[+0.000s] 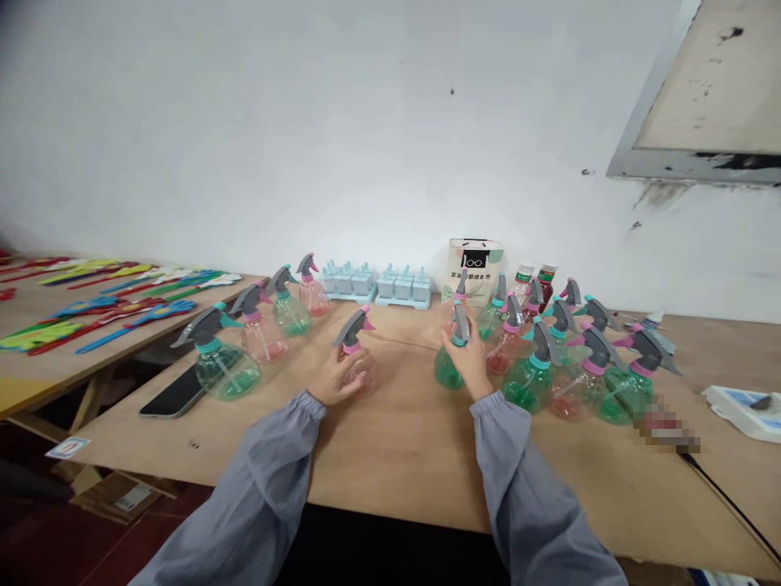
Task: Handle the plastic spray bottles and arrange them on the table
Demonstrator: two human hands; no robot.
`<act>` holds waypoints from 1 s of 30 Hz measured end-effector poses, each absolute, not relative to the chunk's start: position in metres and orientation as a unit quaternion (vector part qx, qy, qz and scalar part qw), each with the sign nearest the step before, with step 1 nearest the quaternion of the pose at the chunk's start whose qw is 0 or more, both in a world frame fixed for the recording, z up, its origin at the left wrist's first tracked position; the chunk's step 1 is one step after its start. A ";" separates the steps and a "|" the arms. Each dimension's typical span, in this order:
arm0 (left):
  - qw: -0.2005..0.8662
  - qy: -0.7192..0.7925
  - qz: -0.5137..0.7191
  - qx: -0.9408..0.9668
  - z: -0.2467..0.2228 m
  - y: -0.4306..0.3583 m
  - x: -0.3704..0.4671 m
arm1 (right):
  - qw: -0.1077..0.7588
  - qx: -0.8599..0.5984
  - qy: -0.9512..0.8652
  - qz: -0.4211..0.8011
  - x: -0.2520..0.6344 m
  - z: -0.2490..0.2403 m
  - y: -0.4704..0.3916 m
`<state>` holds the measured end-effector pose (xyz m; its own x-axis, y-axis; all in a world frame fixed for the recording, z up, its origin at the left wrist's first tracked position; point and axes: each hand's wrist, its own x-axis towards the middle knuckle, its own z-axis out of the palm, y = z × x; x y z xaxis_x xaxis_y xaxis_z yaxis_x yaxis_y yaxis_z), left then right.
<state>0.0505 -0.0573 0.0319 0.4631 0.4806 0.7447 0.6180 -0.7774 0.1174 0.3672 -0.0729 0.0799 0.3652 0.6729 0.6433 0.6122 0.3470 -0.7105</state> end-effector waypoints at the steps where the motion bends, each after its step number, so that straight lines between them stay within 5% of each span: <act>1: 0.085 -0.323 -0.405 -0.851 0.032 -0.057 0.050 | 0.598 -0.572 -0.562 0.018 0.368 0.074 -0.076; 11: 0.089 -0.324 -0.414 -0.846 0.032 -0.058 0.053 | 0.560 -0.566 -0.604 -0.009 0.370 0.012 -0.097; 22: 0.079 -0.325 -0.402 -0.852 0.029 -0.059 0.056 | 0.590 -0.591 -0.549 -0.010 0.371 0.013 -0.048; 30: 0.035 -0.266 -0.349 -0.898 0.032 -0.069 0.067 | 0.636 -0.481 -0.603 -0.013 0.329 0.020 -0.112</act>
<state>0.0667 -0.0692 0.0319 0.6154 0.4525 0.6454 0.5016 -0.8564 0.1222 0.3292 -0.1116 0.0199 0.2724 0.5627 0.7805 0.5968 0.5375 -0.5957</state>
